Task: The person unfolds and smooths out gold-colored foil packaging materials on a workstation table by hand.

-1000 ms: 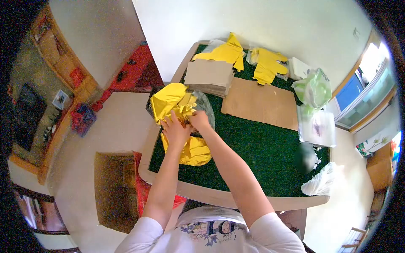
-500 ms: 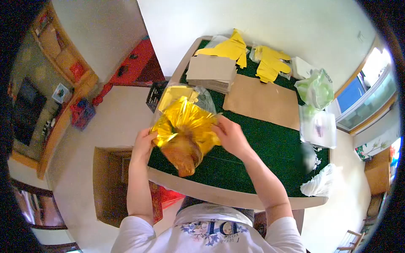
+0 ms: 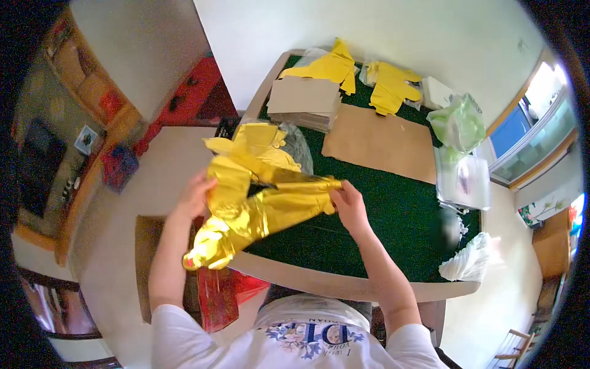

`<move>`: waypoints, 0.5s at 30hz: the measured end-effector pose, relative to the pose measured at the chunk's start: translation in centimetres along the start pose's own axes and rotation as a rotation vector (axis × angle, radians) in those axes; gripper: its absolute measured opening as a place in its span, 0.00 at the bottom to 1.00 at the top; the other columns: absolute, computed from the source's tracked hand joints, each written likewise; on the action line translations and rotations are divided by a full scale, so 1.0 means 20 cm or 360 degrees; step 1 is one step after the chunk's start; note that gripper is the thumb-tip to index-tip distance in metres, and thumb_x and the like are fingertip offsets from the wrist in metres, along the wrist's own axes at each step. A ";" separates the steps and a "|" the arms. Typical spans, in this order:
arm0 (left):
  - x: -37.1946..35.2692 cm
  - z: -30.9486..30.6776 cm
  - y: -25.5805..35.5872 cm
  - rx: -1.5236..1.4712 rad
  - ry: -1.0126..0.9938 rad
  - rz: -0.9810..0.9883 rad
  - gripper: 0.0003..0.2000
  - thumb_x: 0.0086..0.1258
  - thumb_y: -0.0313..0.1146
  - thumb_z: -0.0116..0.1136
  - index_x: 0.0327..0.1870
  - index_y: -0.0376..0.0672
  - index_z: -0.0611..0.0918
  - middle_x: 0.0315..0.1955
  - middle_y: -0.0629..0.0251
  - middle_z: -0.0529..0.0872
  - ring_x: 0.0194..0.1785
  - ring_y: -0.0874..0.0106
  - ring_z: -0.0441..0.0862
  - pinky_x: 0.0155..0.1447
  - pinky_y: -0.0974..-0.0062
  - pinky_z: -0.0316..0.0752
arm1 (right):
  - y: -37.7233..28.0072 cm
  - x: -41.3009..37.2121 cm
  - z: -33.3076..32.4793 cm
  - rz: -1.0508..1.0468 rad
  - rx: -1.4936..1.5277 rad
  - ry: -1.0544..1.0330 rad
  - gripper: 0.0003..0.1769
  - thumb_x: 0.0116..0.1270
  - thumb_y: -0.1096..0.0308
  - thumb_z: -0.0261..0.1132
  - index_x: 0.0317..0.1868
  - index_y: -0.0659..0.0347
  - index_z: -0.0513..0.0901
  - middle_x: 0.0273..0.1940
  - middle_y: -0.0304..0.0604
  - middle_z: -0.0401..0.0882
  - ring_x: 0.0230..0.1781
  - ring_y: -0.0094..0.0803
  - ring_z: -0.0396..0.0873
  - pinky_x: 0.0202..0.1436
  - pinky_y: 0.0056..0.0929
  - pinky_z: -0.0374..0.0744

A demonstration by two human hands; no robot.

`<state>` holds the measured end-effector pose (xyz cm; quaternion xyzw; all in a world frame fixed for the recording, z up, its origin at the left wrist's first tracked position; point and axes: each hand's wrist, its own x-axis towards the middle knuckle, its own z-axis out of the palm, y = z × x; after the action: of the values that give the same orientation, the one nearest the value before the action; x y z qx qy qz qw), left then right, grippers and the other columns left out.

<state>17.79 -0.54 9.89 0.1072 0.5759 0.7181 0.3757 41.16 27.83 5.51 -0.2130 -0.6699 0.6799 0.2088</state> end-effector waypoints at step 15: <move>0.24 0.33 -0.33 0.2745 0.0057 0.0852 0.30 0.68 0.48 0.55 0.70 0.52 0.65 0.70 0.52 0.61 0.74 0.52 0.55 0.70 0.38 0.48 | 0.26 0.57 0.21 0.0339 -0.0187 0.0209 0.11 0.64 0.73 0.58 0.46 0.68 0.76 0.31 0.43 0.79 0.23 0.27 0.79 0.24 0.25 0.79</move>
<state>21.06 8.03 4.64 0.4711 0.8759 0.1020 -0.0238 29.32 30.81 0.32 -0.3388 -0.6670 0.6425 0.1659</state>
